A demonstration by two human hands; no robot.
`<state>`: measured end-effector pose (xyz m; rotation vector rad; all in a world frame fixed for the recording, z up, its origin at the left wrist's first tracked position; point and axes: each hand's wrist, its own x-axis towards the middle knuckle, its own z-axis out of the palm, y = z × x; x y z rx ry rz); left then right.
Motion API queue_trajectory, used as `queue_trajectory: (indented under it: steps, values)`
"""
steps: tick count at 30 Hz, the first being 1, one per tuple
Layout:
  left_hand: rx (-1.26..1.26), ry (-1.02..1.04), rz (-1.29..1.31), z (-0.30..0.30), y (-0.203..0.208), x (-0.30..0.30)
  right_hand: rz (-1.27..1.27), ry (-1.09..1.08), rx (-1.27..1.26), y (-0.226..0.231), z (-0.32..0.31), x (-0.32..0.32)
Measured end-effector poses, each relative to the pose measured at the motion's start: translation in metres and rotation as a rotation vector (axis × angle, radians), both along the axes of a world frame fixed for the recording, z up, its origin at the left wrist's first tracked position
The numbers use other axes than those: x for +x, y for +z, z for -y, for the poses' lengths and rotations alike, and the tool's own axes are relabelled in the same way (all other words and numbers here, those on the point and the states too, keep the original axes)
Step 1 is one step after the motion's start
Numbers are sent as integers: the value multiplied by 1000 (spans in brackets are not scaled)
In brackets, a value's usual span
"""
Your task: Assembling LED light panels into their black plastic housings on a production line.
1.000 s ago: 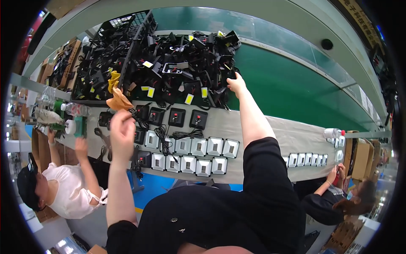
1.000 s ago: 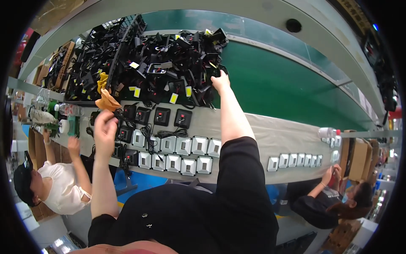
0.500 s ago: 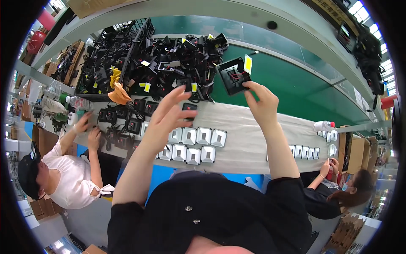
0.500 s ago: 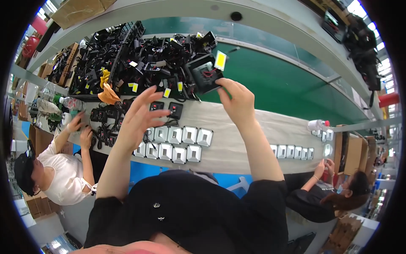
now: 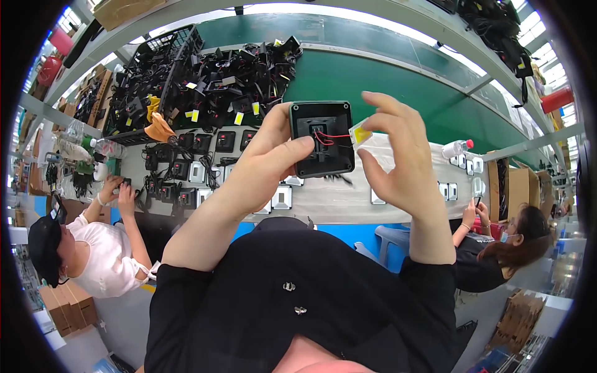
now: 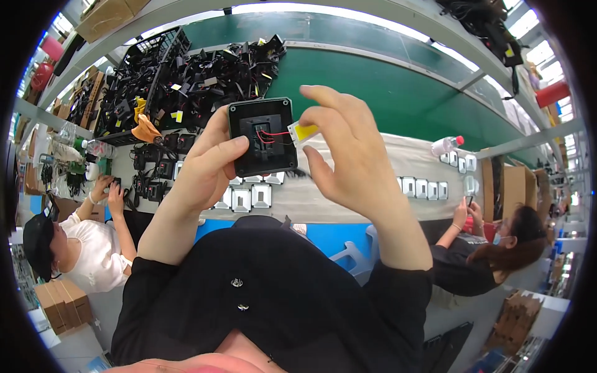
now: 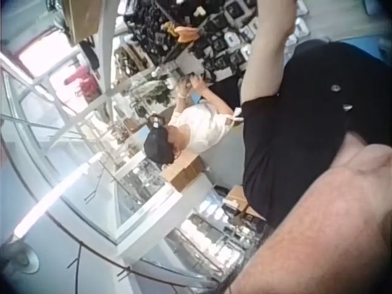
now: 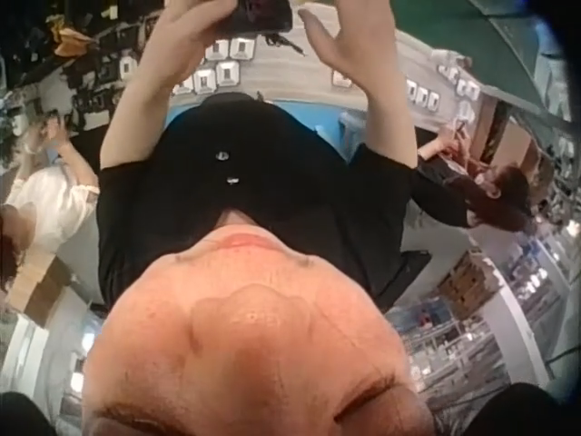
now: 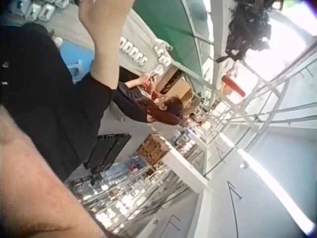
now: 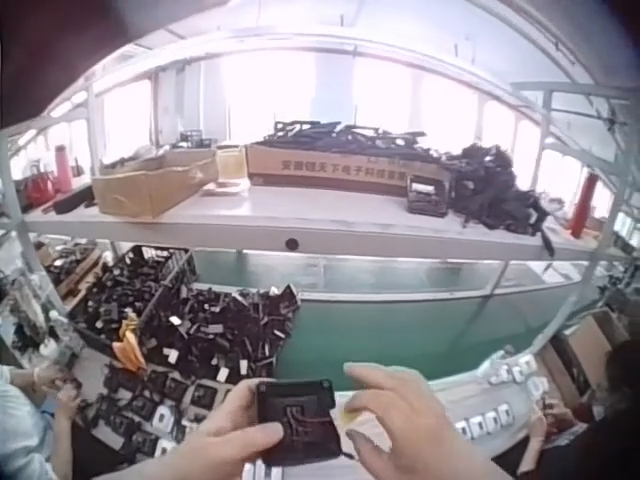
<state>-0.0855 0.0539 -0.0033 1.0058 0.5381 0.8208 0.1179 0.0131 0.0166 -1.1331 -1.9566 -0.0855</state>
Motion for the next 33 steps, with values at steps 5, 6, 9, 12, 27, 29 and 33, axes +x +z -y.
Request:
queue_trajectory:
  steps: [5,6,9,12,27,29,33]
  values:
    - [114,113,-89,19,5,9,106,112,-71,4,17,9]
    - [94,144,-125,21,6,8,108,105,-51,5,20,8]
    - [251,256,-109,28,2,13,97,41,9,15,29,-11]
    - [313,227,-51,36,5,9,61,-16,165,10,25,-32]
    - [445,191,-1,34,-1,-7,-77,-58,222,-5,5,-68]
    - [461,191,-61,34,-1,-8,-72,-22,207,-4,4,-67]
    - [499,166,-13,32,2,-9,-131,12,162,0,9,-64]
